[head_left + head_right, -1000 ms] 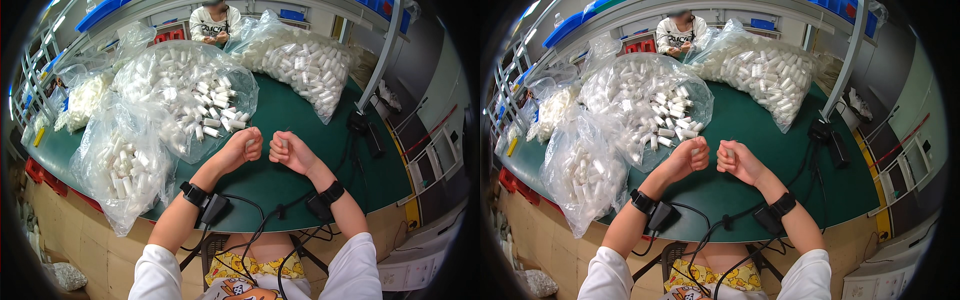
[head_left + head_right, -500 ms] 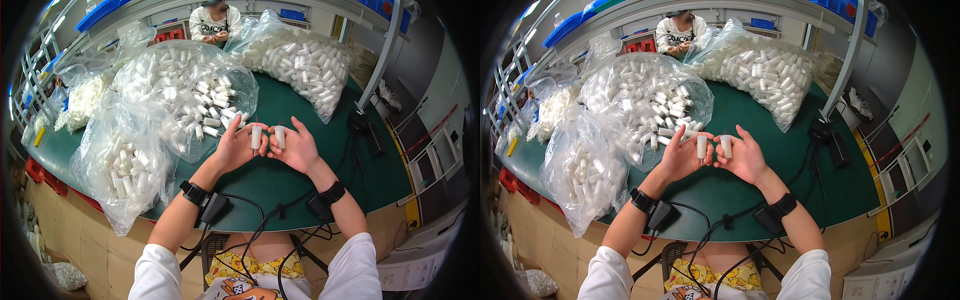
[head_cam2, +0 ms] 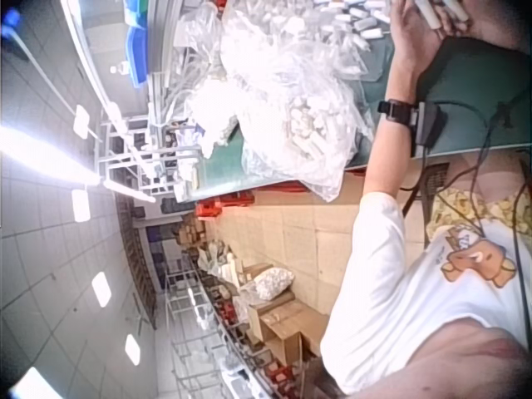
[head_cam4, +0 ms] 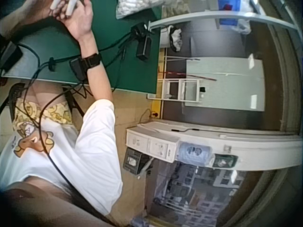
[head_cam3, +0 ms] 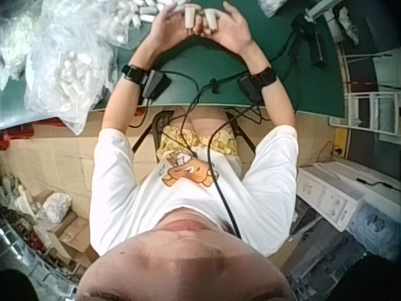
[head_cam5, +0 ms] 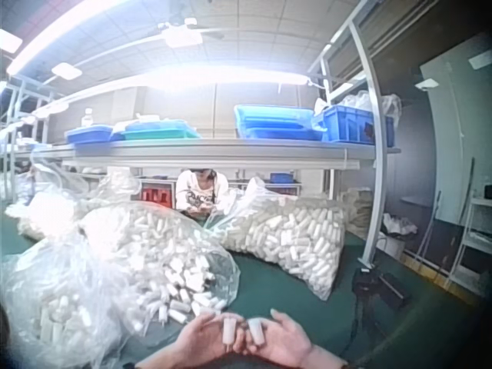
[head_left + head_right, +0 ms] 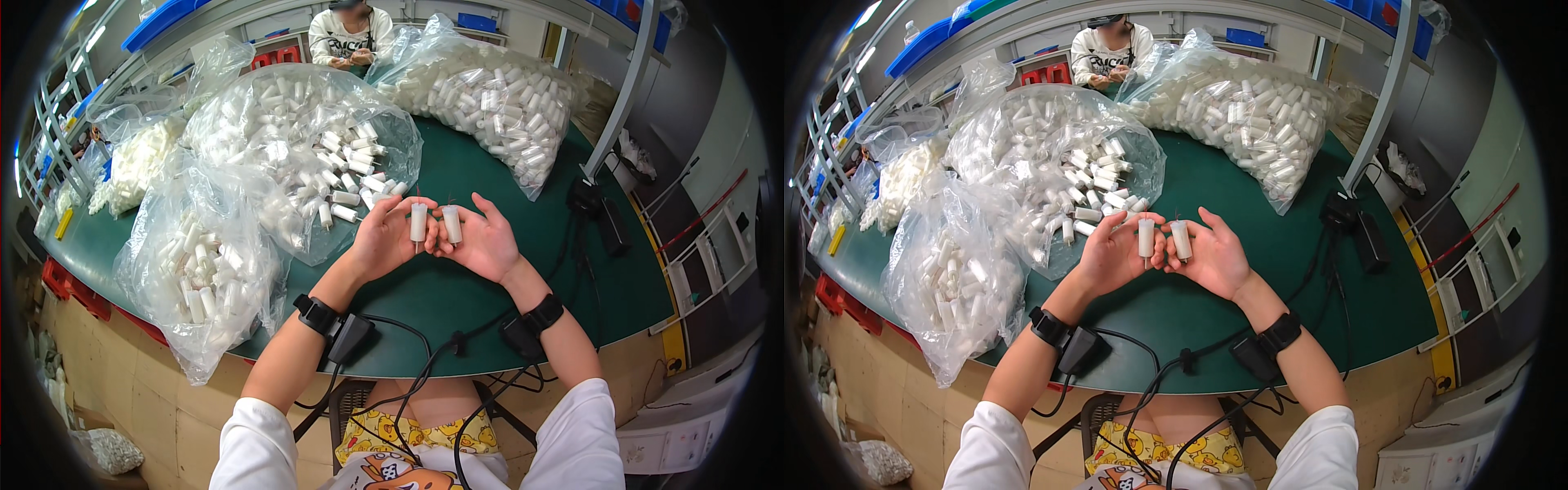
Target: The person sits at a green workbench and repeatedly picks up two white cylindrical objects from a large plastic bag. They align the objects and press them together to form a single unit, then place the assembled pair into a separate pile on the table.
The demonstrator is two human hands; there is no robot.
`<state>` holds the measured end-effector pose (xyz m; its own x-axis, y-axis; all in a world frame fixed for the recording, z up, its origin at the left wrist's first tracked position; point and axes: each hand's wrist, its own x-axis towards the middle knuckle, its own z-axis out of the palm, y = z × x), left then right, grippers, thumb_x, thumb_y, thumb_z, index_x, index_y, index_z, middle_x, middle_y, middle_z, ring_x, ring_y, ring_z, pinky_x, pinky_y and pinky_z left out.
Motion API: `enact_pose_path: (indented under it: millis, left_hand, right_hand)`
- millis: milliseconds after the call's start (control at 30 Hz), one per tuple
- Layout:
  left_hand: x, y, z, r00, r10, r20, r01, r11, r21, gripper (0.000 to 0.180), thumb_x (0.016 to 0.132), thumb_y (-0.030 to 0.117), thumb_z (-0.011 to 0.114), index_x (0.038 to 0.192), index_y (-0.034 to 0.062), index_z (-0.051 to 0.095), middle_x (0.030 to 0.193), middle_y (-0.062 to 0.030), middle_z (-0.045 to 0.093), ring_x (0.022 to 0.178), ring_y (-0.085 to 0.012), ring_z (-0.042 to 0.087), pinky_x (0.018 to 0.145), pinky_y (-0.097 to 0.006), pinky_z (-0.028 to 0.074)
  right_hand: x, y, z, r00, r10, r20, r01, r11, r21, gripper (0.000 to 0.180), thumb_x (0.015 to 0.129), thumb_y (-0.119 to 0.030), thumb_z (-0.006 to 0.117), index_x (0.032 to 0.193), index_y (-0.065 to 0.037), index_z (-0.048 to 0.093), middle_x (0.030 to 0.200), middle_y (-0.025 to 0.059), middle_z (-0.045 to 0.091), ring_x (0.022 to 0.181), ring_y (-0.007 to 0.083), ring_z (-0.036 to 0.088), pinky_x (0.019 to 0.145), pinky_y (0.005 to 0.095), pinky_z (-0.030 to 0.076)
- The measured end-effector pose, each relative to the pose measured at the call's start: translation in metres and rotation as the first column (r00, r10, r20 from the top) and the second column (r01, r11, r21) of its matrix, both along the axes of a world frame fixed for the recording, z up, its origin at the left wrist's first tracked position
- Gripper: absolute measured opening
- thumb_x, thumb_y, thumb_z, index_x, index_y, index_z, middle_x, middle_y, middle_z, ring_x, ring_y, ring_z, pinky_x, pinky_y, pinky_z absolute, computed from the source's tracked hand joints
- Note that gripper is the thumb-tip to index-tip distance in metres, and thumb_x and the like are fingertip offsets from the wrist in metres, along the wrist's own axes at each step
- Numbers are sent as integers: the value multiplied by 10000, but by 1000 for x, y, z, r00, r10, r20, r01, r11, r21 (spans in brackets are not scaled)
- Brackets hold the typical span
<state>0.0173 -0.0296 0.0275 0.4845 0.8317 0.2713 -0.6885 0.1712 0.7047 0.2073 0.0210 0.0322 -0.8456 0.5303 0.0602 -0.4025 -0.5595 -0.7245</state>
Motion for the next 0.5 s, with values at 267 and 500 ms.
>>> enact_pose_path:
  millis: [267,500]
  left_hand:
    - [2,1,-1,984,102,-147,-97,995,34,359,937,303,365,1105,16,498,917,-83,549,855,-200,544,850,-348,411]
    - [1,2,-3,894,337,-297,-348,937,17,310,927,272,480,1133,43,515,1005,-22,555,923,-97,517,824,-274,408]
  right_hand:
    - [-1,1,-1,1000,-4,-14,5,1000,29,459,903,-393,338,1075,12,469,900,131,543,739,217,527,798,371,423]
    - [1,5,-6,998,-63,-24,63,998,20,332,890,-290,390,1029,-1,477,838,111,549,717,201,518,773,351,426]
